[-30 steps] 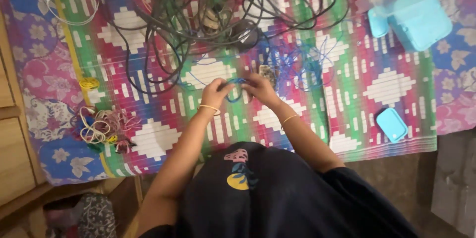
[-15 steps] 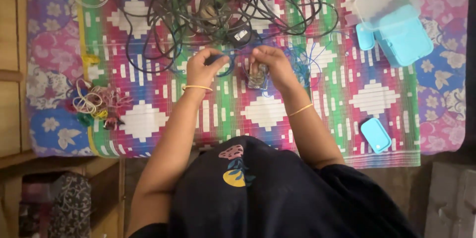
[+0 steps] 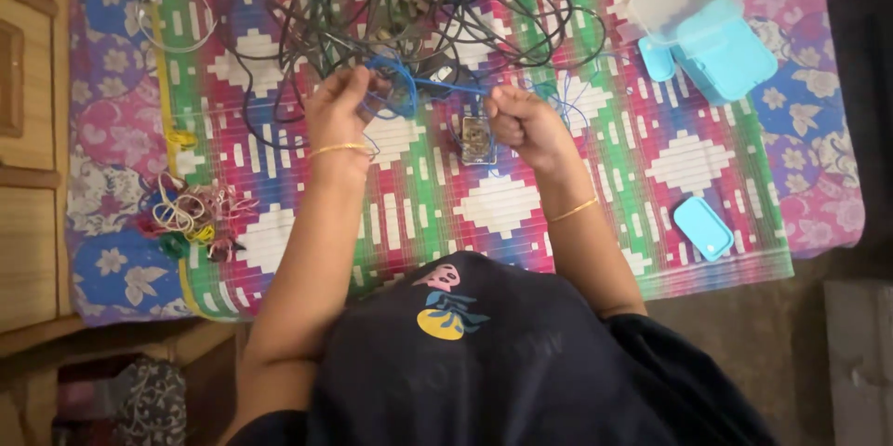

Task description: The person untangles and organizes a pile of mixed cables on a patterned mat. They separate blue, green, and black cords by hand, coil them, and place them into small piles. A small electronic device is briefly handled and set aside.

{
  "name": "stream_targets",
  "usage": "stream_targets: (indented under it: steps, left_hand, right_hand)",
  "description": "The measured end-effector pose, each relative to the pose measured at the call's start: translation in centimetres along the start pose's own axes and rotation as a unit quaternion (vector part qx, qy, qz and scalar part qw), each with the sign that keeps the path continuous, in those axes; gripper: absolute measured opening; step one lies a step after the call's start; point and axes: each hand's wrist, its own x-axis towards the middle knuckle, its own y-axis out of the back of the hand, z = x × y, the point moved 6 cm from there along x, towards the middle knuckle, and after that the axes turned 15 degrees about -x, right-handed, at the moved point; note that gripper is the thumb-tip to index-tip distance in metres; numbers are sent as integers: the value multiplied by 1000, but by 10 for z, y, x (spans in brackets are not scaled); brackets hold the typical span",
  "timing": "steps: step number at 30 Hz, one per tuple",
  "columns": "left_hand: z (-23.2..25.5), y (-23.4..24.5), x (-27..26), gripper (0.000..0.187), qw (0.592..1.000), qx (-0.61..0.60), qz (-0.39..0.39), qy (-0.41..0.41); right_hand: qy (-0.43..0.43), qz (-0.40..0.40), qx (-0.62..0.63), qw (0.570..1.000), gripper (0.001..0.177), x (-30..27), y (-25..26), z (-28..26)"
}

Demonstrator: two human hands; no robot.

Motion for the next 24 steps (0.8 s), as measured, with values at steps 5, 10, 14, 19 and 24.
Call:
stream_targets:
  steps: [5, 10, 14, 19, 24]
  left_hand:
    - [26, -21, -3, 9, 999, 40, -2, -7]
    - [40, -38, -14, 9, 982, 163, -83, -51]
    - [43, -65, -31, 7, 971, 179, -138, -78]
    - [43, -68, -33, 10, 943, 233, -169, -165]
    - [46, -78, -48, 14, 901, 317, -178, -239]
  right_hand:
    - [33, 88, -15, 995, 27, -19, -5, -18]
    - [181, 203, -271, 923, 19, -23, -24, -44]
    - [352, 437, -672, 484, 11, -54, -151, -133]
    - [192, 403, -431, 784, 25, -28, -111, -53]
    - [247, 329, -386, 826, 31, -5, -103, -35]
